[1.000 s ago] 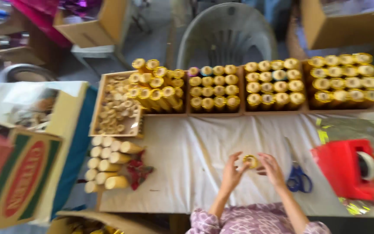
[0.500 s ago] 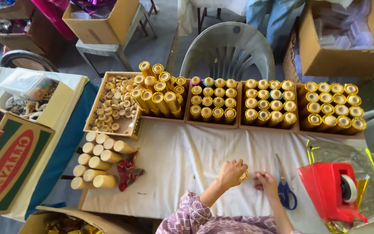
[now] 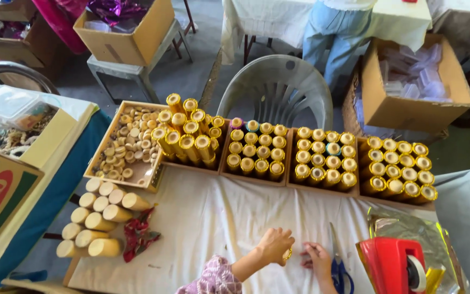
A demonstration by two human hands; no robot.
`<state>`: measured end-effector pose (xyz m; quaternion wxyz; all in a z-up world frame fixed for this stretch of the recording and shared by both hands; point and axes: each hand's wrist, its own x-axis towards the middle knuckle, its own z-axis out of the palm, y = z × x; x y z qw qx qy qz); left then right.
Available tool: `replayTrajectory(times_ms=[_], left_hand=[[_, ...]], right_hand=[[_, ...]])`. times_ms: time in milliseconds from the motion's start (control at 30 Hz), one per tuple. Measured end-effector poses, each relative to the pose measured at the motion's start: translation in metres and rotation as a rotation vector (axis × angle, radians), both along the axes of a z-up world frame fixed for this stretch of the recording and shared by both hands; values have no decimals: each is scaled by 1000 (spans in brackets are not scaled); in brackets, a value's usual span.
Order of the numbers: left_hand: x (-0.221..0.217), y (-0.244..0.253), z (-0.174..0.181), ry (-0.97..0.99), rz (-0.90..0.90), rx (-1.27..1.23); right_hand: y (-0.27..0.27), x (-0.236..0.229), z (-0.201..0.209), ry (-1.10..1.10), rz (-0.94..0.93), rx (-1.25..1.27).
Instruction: Wrapping cardboard tubes with gold-colored foil and securing them with tape.
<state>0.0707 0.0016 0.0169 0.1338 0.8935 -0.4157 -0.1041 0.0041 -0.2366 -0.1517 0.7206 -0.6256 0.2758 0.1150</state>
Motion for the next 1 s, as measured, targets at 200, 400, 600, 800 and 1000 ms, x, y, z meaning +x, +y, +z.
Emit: replayTrajectory(times_ms=[200, 400, 600, 800, 1000], left_hand=[[6, 29, 9, 75, -37, -28], [33, 90, 75, 85, 55, -198], [91, 148, 163, -98, 256, -318], [167, 175, 217, -252, 409, -179], [245, 192, 212, -314, 482, -191]], right_hand=[[-5, -6, -8, 24, -9, -7], [47, -28, 15, -169, -62, -692], [88, -25, 82, -477, 158, -1320], [87, -18, 96, -484, 163, -1317], [88, -17, 94, -468, 169, -1340]])
